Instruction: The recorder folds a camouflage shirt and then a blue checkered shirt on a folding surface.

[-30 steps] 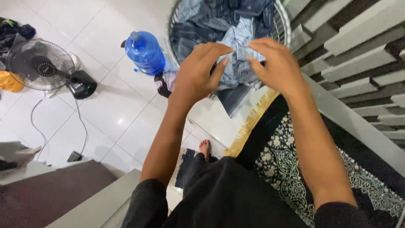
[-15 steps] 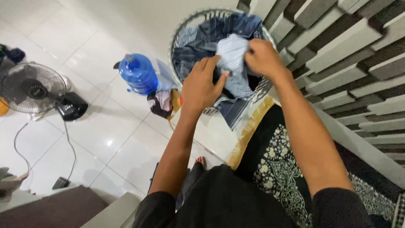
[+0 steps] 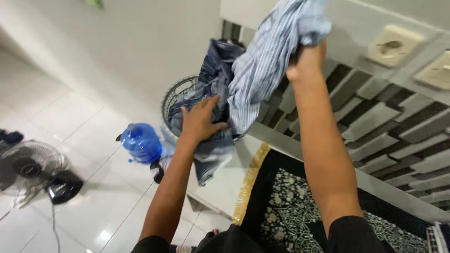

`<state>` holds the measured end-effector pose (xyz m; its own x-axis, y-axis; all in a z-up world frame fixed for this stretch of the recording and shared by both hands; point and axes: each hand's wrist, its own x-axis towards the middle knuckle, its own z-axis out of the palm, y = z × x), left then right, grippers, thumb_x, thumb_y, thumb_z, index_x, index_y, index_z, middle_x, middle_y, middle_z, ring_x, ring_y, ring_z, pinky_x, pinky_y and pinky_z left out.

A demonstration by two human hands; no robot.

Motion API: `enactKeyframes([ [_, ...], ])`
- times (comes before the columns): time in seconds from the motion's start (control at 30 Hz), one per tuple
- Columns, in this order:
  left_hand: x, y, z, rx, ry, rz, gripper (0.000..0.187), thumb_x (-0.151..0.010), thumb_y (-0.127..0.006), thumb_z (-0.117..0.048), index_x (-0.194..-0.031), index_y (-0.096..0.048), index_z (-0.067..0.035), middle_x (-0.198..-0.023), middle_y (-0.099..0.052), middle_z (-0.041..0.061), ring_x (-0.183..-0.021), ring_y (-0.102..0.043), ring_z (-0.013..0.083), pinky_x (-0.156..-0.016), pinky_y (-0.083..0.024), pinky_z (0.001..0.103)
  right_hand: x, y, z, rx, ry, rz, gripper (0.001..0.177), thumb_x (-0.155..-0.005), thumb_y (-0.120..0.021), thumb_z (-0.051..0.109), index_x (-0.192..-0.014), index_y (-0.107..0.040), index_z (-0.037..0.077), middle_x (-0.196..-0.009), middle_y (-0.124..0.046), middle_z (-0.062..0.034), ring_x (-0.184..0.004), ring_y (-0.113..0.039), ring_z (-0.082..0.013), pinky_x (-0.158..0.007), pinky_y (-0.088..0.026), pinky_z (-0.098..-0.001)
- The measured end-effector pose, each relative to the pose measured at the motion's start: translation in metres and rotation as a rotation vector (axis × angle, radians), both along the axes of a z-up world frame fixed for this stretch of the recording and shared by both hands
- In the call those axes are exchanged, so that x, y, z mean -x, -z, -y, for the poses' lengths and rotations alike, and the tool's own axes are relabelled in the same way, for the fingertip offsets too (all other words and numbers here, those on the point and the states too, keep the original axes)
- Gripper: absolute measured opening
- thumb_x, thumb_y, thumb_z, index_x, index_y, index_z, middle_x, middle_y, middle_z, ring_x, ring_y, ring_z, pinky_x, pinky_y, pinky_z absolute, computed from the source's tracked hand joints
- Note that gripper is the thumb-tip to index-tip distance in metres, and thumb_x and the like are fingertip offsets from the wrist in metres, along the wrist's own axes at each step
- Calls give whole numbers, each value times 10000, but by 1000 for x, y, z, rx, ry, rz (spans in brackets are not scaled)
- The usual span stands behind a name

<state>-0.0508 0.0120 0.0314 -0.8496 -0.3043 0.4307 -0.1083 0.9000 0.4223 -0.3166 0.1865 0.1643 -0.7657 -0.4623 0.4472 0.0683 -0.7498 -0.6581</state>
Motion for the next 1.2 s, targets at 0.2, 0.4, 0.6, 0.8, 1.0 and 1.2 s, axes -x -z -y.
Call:
enactKeyframes([
  [0.2, 44, 28, 1, 140, -258, 24, 787, -780, -786, -214, -1502, -473, -188, -1552, -496, 63, -1381, -522, 328, -1116, -260, 773, 50, -85, -98, 197, -171, -246, 652, -1004, -575, 443, -1519, -492, 52, -1525, -578, -132, -1440, -556, -354, -1226, -475, -507],
  [0.4, 18, -39, -119, 66, 217, -514, 1023, -819, -867, -444, -1582, -300, -66, -1662, -245, 259, -1525, -241, 471, -1122, -161, 769, 31, -155, -220, 241, 34, -355, 623, -1035, -533, 414, -1499, -484, 1, -1358, -624, -126, -1248, -616, -313, -1032, -527, -477],
  [0.6, 39, -70, -251, -181, 486, -547, 1068, -796, -801, -420, -1586, -246, 36, -1429, -532, 256, -1279, -539, 434, -1052, -449, 490, 19, -146, -312, 289, 115, -365, 578, -1064, -502, 390, -1492, -481, 1, -1352, -619, -129, -1235, -617, -316, -1022, -524, -459],
  [0.8, 84, -60, -302, -1042, 863, -216, 398, -1052, -615, -248, -1303, -678, 54, -1129, -726, 89, -1014, -677, 157, -916, -516, 340, -15, -100, -426, 188, 594, -301, 533, -991, -495, 290, -1446, -492, 12, -1405, -623, -161, -1306, -634, -345, -1135, -565, -491],
  [1.0, 137, -36, -363, -1458, 998, -13, 399, -1046, -588, -301, -1270, -680, 16, -1141, -749, 64, -1002, -703, 155, -912, -547, 322, -70, 45, -505, -270, 1264, -59, 477, -959, -581, 25, -1432, -518, 41, -1403, -618, -136, -1263, -622, -268, -1101, -515, -398],
  [1.2, 142, 23, -419, -1817, 879, 454, 395, -999, -598, -348, -1147, -707, 2, -1004, -765, 110, -787, -719, 213, -691, -614, 368, -179, 197, -488, -894, 1148, -596, 922, -726, -723, -96, -1556, -335, -4, -1519, -454, -205, -1424, -401, -342, -1177, -298, -407],
])
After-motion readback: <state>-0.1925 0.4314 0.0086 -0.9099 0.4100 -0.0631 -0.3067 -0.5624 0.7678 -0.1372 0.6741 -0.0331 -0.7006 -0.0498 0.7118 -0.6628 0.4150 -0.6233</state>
